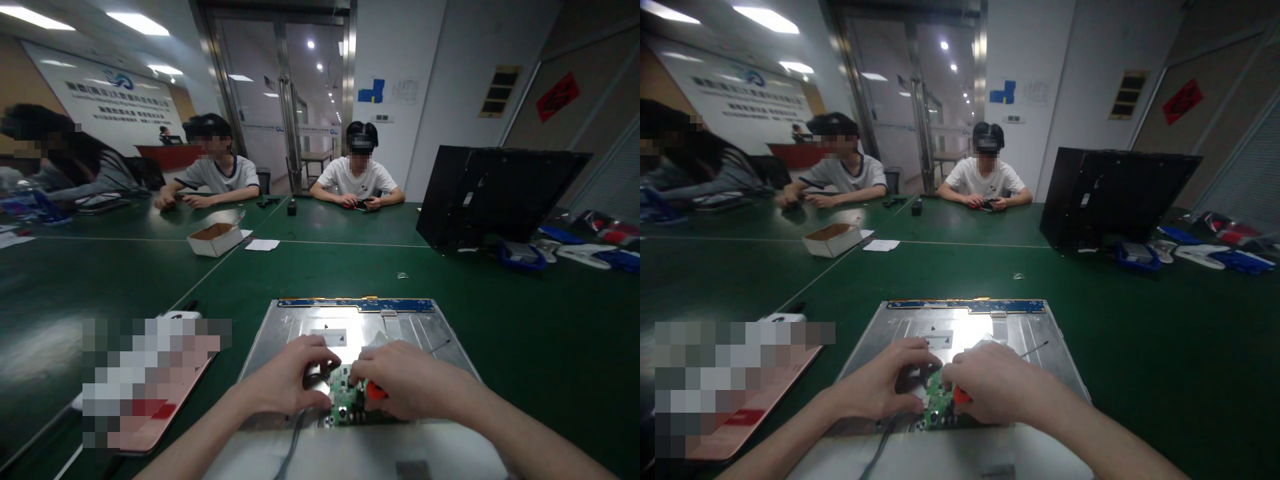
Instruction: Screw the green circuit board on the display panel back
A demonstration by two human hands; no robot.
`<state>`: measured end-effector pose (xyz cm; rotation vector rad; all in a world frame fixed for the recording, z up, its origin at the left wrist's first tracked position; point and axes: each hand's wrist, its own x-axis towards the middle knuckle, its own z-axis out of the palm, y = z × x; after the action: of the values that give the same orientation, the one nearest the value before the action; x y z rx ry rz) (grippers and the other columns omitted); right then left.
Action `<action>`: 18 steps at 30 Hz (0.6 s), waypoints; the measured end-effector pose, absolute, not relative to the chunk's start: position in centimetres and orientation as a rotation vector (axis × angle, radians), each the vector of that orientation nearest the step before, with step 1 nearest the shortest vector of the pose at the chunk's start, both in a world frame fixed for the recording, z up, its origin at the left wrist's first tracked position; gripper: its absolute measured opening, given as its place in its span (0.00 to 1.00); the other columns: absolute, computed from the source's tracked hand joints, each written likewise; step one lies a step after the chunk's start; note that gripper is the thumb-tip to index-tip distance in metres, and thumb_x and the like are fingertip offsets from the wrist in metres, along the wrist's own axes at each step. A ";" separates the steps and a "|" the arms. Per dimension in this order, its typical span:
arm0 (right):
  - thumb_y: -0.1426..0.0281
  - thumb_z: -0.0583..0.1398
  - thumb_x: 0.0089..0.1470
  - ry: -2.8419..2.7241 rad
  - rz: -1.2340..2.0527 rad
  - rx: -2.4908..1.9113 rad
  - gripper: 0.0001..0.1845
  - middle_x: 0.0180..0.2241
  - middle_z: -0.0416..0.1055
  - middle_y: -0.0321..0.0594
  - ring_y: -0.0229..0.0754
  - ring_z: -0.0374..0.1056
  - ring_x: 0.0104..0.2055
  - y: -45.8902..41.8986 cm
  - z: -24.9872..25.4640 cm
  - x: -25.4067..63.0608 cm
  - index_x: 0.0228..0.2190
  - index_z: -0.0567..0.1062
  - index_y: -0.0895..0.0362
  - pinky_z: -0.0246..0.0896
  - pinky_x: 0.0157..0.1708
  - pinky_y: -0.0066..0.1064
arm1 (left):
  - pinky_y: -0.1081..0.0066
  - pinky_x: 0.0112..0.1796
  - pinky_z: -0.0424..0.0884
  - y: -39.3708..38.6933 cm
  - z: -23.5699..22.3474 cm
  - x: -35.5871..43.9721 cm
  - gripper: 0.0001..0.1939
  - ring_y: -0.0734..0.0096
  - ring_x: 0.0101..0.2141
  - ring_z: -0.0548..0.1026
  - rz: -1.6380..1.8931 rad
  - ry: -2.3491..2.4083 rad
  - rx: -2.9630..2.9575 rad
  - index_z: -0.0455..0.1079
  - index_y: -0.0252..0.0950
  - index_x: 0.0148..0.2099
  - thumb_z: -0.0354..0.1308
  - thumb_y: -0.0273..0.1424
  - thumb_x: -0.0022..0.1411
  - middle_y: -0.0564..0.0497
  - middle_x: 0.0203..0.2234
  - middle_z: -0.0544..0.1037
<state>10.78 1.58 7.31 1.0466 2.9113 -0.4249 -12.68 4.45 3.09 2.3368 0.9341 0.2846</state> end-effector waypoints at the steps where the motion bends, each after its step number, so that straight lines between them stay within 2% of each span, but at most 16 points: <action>1: 0.71 0.63 0.49 2.958 -0.493 1.082 0.10 0.34 0.76 0.39 0.42 0.69 0.33 1.6 7.8 11.1 0.37 0.73 0.55 0.57 0.28 0.30 | 0.66 0.37 0.64 4.5 3.1 -12.7 0.23 0.60 0.37 0.69 0.274 0.939 2.331 0.73 0.38 0.47 0.69 0.40 0.49 0.49 0.36 0.71; 3: 0.76 0.59 0.50 3.114 -0.709 1.179 0.13 0.37 0.76 0.39 0.40 0.70 0.36 1.8 8.9 11.9 0.40 0.73 0.56 0.61 0.34 0.30 | 0.65 0.37 0.65 4.4 3.2 -12.7 0.23 0.60 0.37 0.69 0.264 0.952 2.316 0.73 0.39 0.48 0.69 0.39 0.49 0.49 0.37 0.71; 5: 0.77 0.56 0.51 3.293 -0.994 1.291 0.12 0.35 0.75 0.38 0.38 0.70 0.35 2.1 9.7 12.9 0.38 0.73 0.56 0.62 0.35 0.30 | 0.64 0.38 0.65 4.4 3.2 -12.7 0.23 0.59 0.38 0.69 0.270 0.955 2.306 0.73 0.39 0.48 0.69 0.38 0.49 0.48 0.38 0.71; 8: 0.69 0.54 0.54 3.340 -1.587 1.479 0.11 0.33 0.76 0.38 0.38 0.69 0.29 3.0 10.3 14.5 0.37 0.74 0.57 0.63 0.29 0.30 | 0.63 0.39 0.65 4.5 3.1 -12.7 0.24 0.59 0.38 0.69 0.303 0.955 2.299 0.73 0.38 0.46 0.70 0.37 0.47 0.48 0.38 0.72; 10: 0.62 0.53 0.53 3.212 -1.988 1.485 0.18 0.33 0.76 0.41 0.42 0.71 0.32 4.1 10.1 15.3 0.39 0.75 0.58 0.63 0.29 0.32 | 0.63 0.39 0.65 4.5 2.9 -12.7 0.24 0.59 0.38 0.69 0.321 0.947 2.301 0.73 0.37 0.46 0.71 0.37 0.46 0.49 0.38 0.72; 12: 0.56 0.51 0.53 2.998 -2.269 1.515 0.23 0.25 0.75 0.41 0.43 0.70 0.27 5.2 9.3 15.7 0.35 0.78 0.59 0.61 0.26 0.32 | 0.64 0.38 0.65 4.6 2.6 -12.8 0.24 0.60 0.37 0.69 0.341 0.936 2.302 0.73 0.37 0.46 0.71 0.39 0.46 0.49 0.37 0.72; 14: 0.54 0.52 0.52 2.759 -2.516 1.621 0.25 0.14 0.65 0.35 0.36 0.59 0.16 6.2 8.0 15.6 0.27 0.79 0.61 0.53 0.19 0.29 | 0.65 0.37 0.64 4.6 2.2 -12.8 0.22 0.62 0.35 0.69 0.379 0.928 2.300 0.72 0.37 0.45 0.68 0.40 0.50 0.49 0.35 0.72; 16: 0.53 0.53 0.50 2.643 -2.646 1.692 0.26 0.10 0.56 0.31 0.32 0.48 0.13 6.8 6.3 15.1 0.20 0.77 0.61 0.42 0.15 0.27 | 0.66 0.36 0.64 4.7 1.8 -12.7 0.15 0.64 0.32 0.69 0.431 0.935 2.299 0.72 0.36 0.43 0.63 0.38 0.56 0.50 0.32 0.72; 18: 0.52 0.51 0.50 2.544 -2.768 1.714 0.27 0.09 0.50 0.29 0.31 0.41 0.12 7.2 4.5 14.4 0.17 0.75 0.60 0.38 0.14 0.27 | 0.67 0.35 0.63 4.7 1.5 -12.6 0.10 0.66 0.30 0.69 0.466 0.950 2.302 0.73 0.36 0.42 0.59 0.34 0.59 0.51 0.29 0.72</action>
<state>14.37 7.15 4.54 1.7142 2.5438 -2.7678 -12.58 4.69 1.50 2.3022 0.9504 0.4658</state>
